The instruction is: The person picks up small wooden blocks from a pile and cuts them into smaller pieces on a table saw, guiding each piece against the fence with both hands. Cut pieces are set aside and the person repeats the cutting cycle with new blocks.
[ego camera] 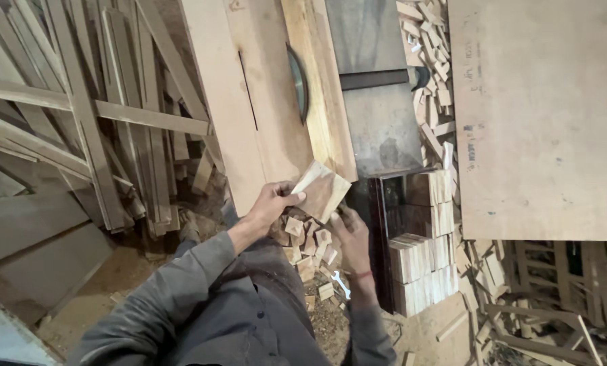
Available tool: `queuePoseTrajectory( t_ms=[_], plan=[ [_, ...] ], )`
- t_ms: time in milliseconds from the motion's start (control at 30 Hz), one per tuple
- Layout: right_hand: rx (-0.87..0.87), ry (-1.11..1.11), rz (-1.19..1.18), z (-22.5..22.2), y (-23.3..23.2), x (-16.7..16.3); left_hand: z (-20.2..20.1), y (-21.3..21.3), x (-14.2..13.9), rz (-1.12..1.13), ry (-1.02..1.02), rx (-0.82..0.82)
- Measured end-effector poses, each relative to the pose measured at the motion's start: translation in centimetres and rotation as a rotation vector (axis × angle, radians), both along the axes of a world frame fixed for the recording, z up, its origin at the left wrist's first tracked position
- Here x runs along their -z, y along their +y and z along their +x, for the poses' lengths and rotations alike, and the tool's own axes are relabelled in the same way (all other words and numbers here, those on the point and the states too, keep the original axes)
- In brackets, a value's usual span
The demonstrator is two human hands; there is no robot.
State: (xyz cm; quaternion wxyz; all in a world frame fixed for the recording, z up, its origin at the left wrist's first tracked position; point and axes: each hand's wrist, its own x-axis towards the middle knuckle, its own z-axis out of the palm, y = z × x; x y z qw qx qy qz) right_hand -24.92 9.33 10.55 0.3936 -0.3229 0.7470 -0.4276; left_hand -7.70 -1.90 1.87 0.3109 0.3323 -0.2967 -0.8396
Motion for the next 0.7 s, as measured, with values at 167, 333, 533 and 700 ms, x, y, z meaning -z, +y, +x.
queuePoseTrajectory(
  t_ms=[167,333,533,700],
  plan=[
    [0.037,0.091,-0.105,-0.3,-2.6,1.6,-1.6,1.5,2.1,0.226,0.110,0.021],
    [-0.133,0.699,0.041,-3.2,-8.0,2.7,-3.4,-0.1,3.3,-0.750,-0.518,-0.225],
    [-0.226,1.011,-0.109,-3.8,-13.4,4.1,-7.7,-2.6,1.8,-0.733,-0.423,-0.094],
    [-0.163,1.040,-0.071,-3.6,-14.6,4.5,-8.1,-3.1,1.9,-0.801,-0.461,-0.143]
  ],
)
